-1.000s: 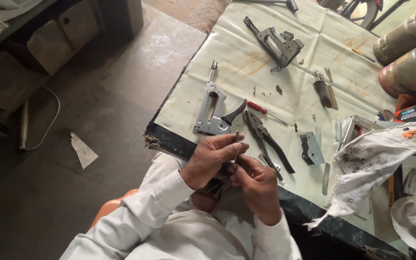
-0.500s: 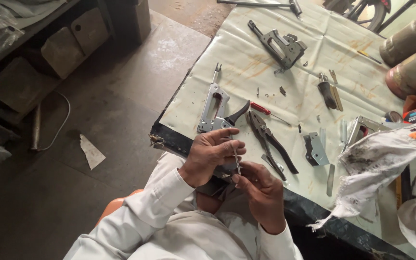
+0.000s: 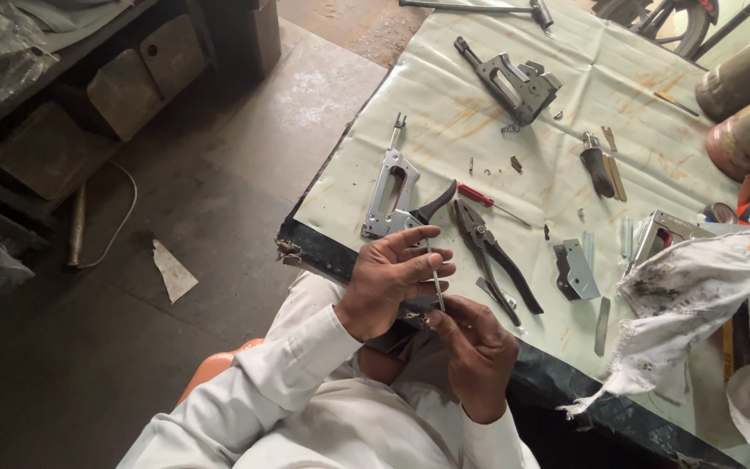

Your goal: The recorder is repairing or assembling a manual staple gun by manipulating internal parts and using pliers.

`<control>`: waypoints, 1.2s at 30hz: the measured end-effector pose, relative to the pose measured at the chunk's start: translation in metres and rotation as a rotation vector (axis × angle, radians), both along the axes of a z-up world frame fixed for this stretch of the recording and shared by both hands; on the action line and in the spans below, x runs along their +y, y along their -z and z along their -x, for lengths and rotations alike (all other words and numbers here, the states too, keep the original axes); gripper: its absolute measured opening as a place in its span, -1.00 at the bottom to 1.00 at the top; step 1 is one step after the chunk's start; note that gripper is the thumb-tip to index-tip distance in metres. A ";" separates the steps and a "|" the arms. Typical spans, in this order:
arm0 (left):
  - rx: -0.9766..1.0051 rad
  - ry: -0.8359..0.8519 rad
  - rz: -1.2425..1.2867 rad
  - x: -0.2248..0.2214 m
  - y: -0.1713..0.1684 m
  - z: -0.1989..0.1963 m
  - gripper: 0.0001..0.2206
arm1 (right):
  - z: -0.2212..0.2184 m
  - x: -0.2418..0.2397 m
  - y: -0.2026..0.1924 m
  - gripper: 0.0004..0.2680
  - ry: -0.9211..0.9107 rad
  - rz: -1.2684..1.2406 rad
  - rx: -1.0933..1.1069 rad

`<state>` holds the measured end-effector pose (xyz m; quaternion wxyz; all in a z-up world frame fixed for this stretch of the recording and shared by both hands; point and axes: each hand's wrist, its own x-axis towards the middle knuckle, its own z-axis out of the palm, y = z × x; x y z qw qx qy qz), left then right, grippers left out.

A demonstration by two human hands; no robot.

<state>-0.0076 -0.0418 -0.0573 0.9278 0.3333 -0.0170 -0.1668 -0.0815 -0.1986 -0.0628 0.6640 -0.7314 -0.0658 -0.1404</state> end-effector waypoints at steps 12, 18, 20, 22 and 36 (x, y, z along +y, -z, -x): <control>-0.017 -0.053 -0.052 -0.012 -0.004 0.004 -0.41 | -0.003 -0.002 0.007 -0.85 0.003 -0.331 0.065; -0.038 -0.074 -0.017 -0.015 0.005 0.001 -0.49 | -0.003 0.001 0.006 -0.86 0.034 -0.355 0.066; -0.014 -0.076 -0.039 -0.016 0.002 0.001 -0.51 | -0.003 0.000 0.010 -0.85 0.038 -0.364 0.069; 0.012 -0.067 -0.014 -0.012 0.000 -0.001 -0.53 | -0.003 0.000 0.010 -0.84 0.028 -0.368 0.065; 0.154 -0.053 0.046 -0.010 0.006 -0.008 -0.62 | -0.007 -0.001 0.006 -0.84 -0.109 -0.589 0.116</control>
